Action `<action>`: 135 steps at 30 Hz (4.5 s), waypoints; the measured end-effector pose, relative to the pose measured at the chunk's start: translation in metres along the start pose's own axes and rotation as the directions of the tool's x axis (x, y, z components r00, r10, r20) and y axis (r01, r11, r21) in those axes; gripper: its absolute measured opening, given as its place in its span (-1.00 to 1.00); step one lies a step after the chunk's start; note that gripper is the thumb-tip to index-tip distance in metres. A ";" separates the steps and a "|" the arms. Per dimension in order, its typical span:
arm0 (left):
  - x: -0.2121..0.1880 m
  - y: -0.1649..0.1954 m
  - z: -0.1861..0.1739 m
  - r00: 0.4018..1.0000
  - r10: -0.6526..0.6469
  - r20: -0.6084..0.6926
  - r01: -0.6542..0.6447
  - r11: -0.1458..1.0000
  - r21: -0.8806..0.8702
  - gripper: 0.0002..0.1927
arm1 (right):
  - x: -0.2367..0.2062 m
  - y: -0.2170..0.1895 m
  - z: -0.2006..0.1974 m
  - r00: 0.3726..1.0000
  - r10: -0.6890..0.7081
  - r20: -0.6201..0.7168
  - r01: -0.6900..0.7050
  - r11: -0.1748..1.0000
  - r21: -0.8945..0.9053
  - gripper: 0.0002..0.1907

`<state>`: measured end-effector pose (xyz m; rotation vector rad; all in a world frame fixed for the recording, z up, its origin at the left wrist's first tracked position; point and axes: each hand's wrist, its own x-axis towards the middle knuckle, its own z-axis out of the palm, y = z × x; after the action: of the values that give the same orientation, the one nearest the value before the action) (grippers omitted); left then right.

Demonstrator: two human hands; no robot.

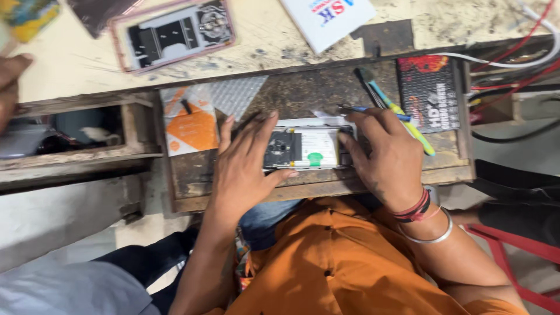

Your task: The person disassembles a smartphone by prying open the back cover and removing internal components. They use a screwdriver to unscrew parts and a prying tool to separate the casing, exposing the battery and circuit board.

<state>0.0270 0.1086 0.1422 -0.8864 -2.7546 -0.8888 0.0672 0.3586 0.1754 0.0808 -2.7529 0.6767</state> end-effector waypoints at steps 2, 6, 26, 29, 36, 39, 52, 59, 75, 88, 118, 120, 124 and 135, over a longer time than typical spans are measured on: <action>-0.003 0.001 0.000 1.000 -0.003 -0.014 0.003 1.000 -0.004 0.07 | 0.000 0.007 -0.009 0.997 -0.063 -0.045 0.057 0.992 -0.115 -0.79; -0.002 0.004 0.000 1.000 -0.005 -0.015 0.005 1.000 -0.016 0.02 | 0.010 0.029 -0.017 0.983 -0.184 0.010 0.178 0.936 -0.303 -0.77; 0.012 0.016 0.009 0.997 0.061 -0.041 -0.061 0.998 0.000 -0.08 | -0.027 0.056 -0.037 0.995 0.042 -0.092 -0.016 0.962 0.273 -0.77; 0.015 0.016 0.014 0.997 0.059 -0.043 -0.059 0.998 0.012 -0.09 | -0.022 0.053 -0.061 0.996 -0.085 0.024 0.086 0.996 -0.031 -0.69; 0.017 0.018 0.017 0.995 0.076 -0.066 -0.074 0.997 0.033 -0.12 | -0.015 0.040 -0.082 0.979 -0.170 0.109 0.192 0.952 -0.237 -0.77; 0.016 0.019 0.016 0.994 0.085 -0.064 -0.083 0.996 0.033 -0.11 | -0.012 0.036 -0.084 0.969 -0.233 0.084 0.247 0.925 -0.289 -0.76; -0.005 0.031 0.007 0.999 0.038 -0.016 -0.037 0.999 0.021 -0.09 | -0.002 0.018 -0.086 0.906 -0.312 0.284 0.406 0.829 -0.384 -0.79; -0.011 0.035 0.000 1.000 0.016 0.009 -0.016 0.999 0.028 -0.09 | 0.005 -0.005 -0.091 0.885 -0.361 0.294 0.455 0.808 -0.375 -0.86; -0.019 0.030 -0.003 1.000 -0.005 0.025 0.004 0.999 0.033 -0.08 | 0.029 -0.033 -0.085 0.557 -0.388 0.734 0.827 0.336 -0.450 -0.88; -0.009 0.019 -0.010 1.000 0.022 -0.004 -0.022 0.999 0.031 -0.09 | 0.051 -0.044 -0.067 0.554 -0.287 0.782 0.829 0.273 -0.487 -0.89; 0.008 -0.005 -0.010 0.999 0.026 -0.047 -0.024 0.999 0.041 -0.10 | 0.079 -0.030 -0.056 0.560 -0.551 0.618 0.826 0.424 -0.370 -0.81; 0.008 -0.005 -0.009 0.998 0.031 -0.052 -0.029 0.999 0.041 -0.09 | 0.080 -0.029 -0.055 0.500 -0.519 0.694 0.856 0.420 -0.302 -0.85; 0.007 -0.006 -0.009 0.999 0.031 -0.044 -0.029 0.999 0.042 -0.09 | 0.081 -0.028 -0.053 0.470 -0.611 0.637 0.870 0.441 -0.219 -0.89; 0.006 -0.010 -0.001 1.000 0.023 -0.008 -0.022 0.996 0.090 -0.03 | 0.079 -0.039 -0.055 0.522 -0.357 0.775 0.822 0.453 -0.345 -0.81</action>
<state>0.0164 0.1050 0.1398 -0.8936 -2.7471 -0.7571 0.0121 0.3509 0.2632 1.3247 -2.9367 -0.7691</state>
